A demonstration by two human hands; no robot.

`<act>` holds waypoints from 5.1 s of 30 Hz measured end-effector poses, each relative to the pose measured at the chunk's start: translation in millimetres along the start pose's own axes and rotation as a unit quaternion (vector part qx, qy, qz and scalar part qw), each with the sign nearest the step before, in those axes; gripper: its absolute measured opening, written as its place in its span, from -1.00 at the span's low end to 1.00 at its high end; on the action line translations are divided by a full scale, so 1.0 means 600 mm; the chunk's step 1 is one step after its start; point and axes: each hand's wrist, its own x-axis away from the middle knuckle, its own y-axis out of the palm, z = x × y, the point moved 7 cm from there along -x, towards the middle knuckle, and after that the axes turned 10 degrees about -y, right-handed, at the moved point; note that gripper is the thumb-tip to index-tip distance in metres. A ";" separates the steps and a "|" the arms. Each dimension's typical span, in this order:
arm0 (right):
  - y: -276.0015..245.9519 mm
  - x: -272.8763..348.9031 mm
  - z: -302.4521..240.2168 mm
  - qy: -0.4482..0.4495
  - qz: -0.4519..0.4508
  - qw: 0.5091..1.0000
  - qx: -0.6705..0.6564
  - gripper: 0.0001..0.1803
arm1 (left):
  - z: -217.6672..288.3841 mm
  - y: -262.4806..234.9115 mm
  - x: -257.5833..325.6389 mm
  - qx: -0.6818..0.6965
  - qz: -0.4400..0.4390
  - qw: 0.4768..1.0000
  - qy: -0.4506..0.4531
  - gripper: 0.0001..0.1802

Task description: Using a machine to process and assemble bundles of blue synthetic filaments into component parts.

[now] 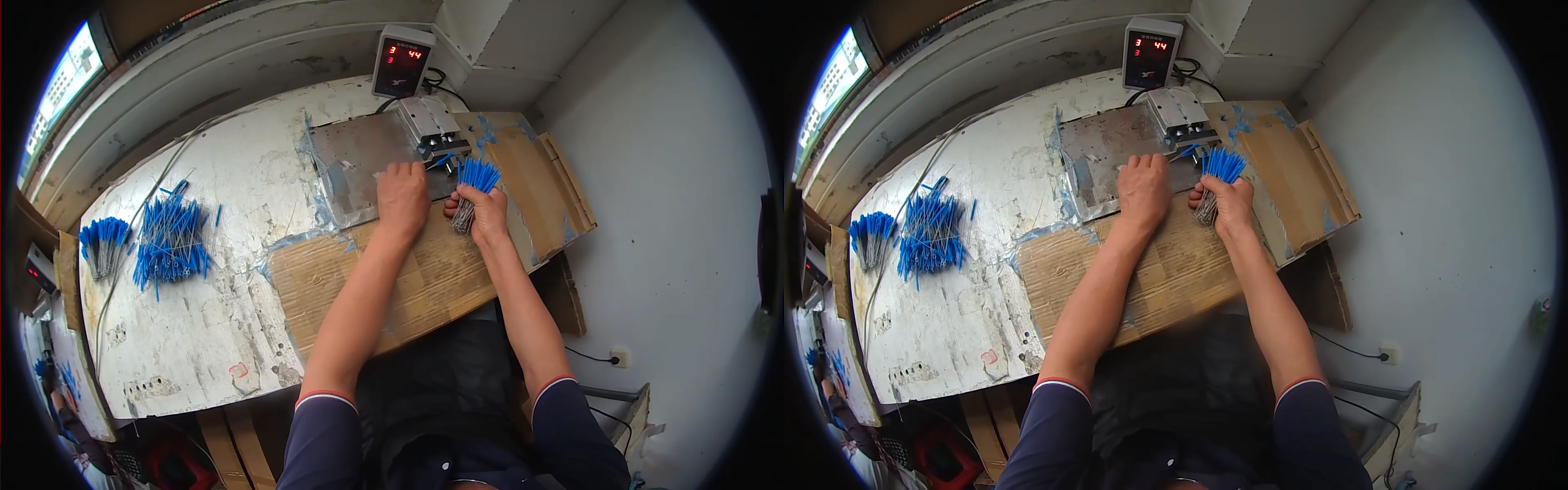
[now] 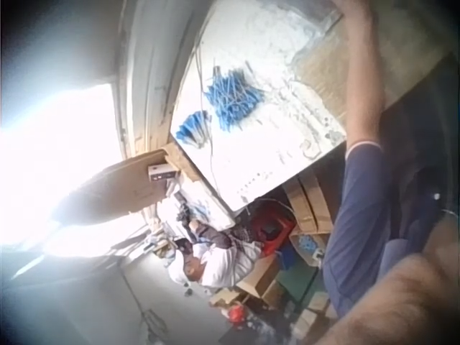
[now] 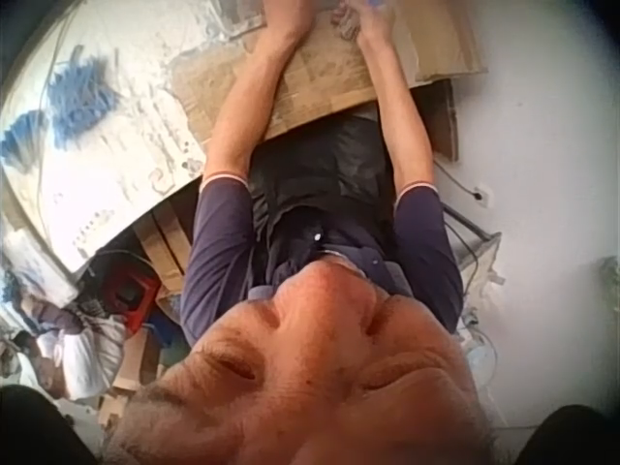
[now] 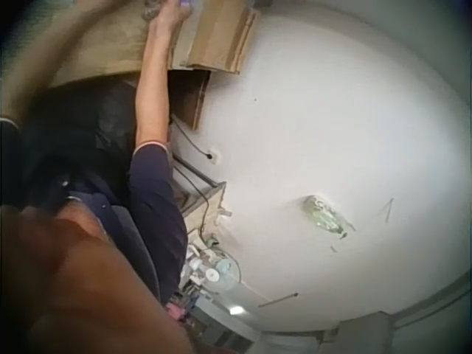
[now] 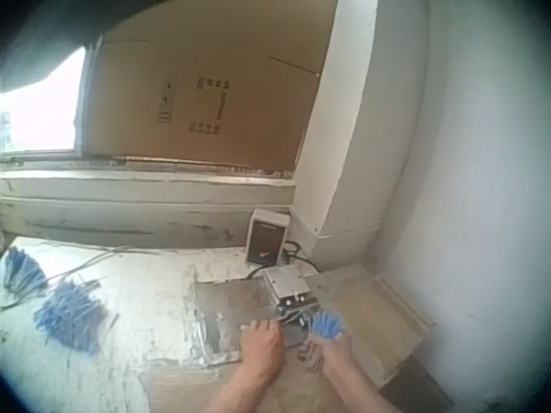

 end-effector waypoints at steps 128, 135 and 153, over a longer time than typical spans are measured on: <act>-0.017 0.000 0.005 -0.060 0.010 0.997 0.051 -0.87 | 0.006 0.021 0.002 0.025 0.000 1.000 -0.015 -0.88; -0.003 -0.008 0.001 -0.062 0.002 0.994 0.087 -0.84 | 0.000 0.022 -0.002 0.037 -0.002 0.999 -0.036 -0.92; 0.016 -0.032 0.005 -0.067 0.053 0.990 0.113 -0.91 | -0.022 -0.013 -0.009 0.115 0.134 0.979 -0.099 -0.89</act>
